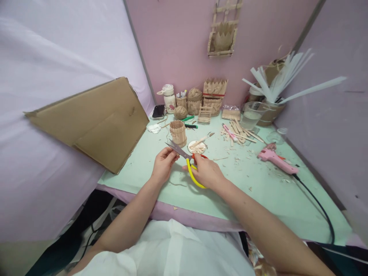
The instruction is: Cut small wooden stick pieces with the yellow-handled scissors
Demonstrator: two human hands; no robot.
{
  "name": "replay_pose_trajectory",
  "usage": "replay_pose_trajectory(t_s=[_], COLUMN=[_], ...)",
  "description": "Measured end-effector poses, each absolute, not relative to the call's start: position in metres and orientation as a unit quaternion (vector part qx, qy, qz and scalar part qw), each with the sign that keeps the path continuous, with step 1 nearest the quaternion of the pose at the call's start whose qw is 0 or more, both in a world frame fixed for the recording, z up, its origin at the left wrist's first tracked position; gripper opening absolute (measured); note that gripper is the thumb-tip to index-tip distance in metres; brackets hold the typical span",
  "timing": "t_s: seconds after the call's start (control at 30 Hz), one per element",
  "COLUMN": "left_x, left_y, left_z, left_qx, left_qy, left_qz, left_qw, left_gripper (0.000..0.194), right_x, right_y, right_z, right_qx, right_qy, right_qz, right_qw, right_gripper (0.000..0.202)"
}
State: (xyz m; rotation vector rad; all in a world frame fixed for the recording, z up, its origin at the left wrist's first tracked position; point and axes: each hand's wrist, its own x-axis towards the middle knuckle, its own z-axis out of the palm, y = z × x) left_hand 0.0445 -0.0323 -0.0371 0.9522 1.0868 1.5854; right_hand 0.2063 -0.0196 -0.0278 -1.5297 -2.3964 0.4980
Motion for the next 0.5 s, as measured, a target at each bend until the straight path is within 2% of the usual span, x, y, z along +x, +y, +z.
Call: replay_pose_trajectory(t_s=[0.37, 0.5], left_x=[0.021, 0.022], left_y=[-0.033, -0.034], left_z=[-0.036, -0.035], left_qx=[0.437, 0.426], left_qy=[0.459, 0.456], left_qz=[0.599, 0.603], left_qw=[0.49, 0.496], left_gripper=[0.019, 0.017], right_x=[0.212, 0.211], right_y=[-0.012, -0.014], right_z=[-0.032, -0.03], right_qx=[-0.501, -0.519], right_qy=[-0.82, -0.814], right_qz=[0.238, 0.224], right_qw=[0.143, 0.129], right_gripper=[0.028, 0.03])
